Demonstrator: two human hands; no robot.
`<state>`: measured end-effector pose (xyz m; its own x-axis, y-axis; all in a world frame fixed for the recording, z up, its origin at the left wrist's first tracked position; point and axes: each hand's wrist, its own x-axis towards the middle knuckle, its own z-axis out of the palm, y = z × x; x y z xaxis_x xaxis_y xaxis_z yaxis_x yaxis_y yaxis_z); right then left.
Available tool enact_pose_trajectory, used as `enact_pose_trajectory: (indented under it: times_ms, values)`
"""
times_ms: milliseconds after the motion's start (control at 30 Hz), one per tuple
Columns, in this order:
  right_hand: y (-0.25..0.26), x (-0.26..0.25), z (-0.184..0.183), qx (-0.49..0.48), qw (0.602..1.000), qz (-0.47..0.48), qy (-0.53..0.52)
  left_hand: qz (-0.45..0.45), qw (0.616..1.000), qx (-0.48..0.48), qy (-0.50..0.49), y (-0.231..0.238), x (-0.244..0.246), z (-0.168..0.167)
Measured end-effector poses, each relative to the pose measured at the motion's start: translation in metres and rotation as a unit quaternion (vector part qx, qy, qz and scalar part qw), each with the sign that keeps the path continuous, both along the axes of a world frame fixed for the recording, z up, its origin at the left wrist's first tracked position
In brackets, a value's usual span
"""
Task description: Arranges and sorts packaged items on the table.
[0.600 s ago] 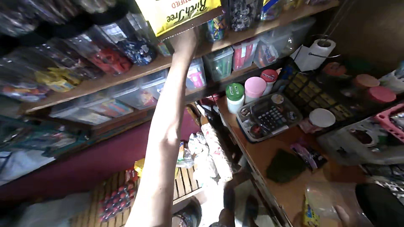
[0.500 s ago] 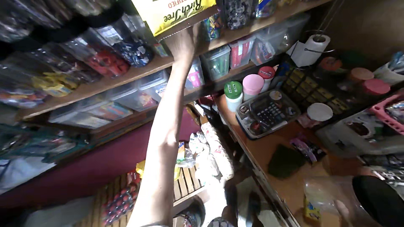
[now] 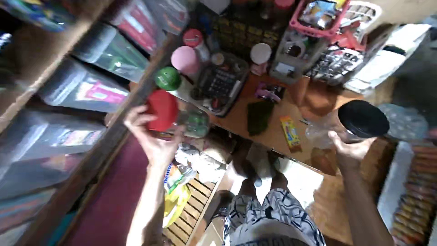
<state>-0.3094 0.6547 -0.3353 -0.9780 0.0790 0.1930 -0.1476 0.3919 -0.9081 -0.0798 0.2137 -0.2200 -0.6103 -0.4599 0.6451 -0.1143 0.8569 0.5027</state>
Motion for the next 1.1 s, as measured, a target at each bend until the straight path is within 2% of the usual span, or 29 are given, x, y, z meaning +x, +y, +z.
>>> enact_pose_trajectory:
  times_ms: [133, 233, 300, 367, 433, 533, 633, 700, 800, 867, 933, 1000, 1100]
  values:
    - [0.017, -0.031, -0.022, -0.042, 0.999, -0.012, 0.007, -0.041, 0.99, 0.116, -0.064, 0.062, -0.043, -0.077]
    - [0.014, -0.05, -0.038, -0.1, 0.995, 0.016, -0.023, -0.028, 0.988, 0.135, -0.074, 0.091, -0.075, -0.121]
    - [0.011, -0.056, -0.044, -0.057, 0.991, 0.033, -0.116, 0.0, 0.99, 0.118, -0.079, 0.107, -0.094, -0.143]
    - [0.006, -0.062, -0.04, 0.017, 0.966, 0.071, -0.248, 0.039, 0.991, 0.093, -0.086, 0.117, -0.109, -0.164]
    - [0.008, -0.071, -0.051, 0.038, 0.942, 0.124, -0.31, 0.077, 0.987, 0.099, -0.096, 0.124, -0.117, -0.18]
    - [0.009, -0.085, -0.073, 0.027, 0.942, 0.152, -0.298, 0.116, 0.977, 0.117, -0.133, 0.136, -0.12, -0.179]
    - [0.005, -0.102, -0.083, 0.047, 0.957, 0.164, -0.235, 0.141, 0.974, 0.101, -0.145, 0.171, -0.118, -0.172]
    - [0.005, -0.112, -0.095, 0.058, 0.968, 0.167, -0.176, 0.116, 0.961, 0.151, -0.201, 0.214, -0.128, -0.168]
    - [0.007, -0.113, -0.109, -0.057, 0.979, 0.186, -0.066, 0.052, 0.922, 0.259, -0.282, 0.261, -0.162, -0.18]
    - [0.023, -0.097, -0.115, -0.073, 0.977, 0.197, -0.041, 0.036, 0.904, 0.304, -0.297, 0.28, -0.187, -0.198]
    - [0.037, -0.069, -0.104, -0.034, 0.974, 0.198, -0.107, 0.038, 0.88, 0.327, -0.341, 0.294, -0.205, -0.206]
    - [0.051, -0.047, -0.095, 0.045, 0.963, 0.22, -0.151, 0.048, 0.857, 0.34, -0.383, 0.302, -0.217, -0.204]
    - [0.067, -0.031, -0.11, 0.144, 0.937, 0.266, -0.173, 0.054, 0.845, 0.348, -0.401, 0.302, -0.225, -0.197]
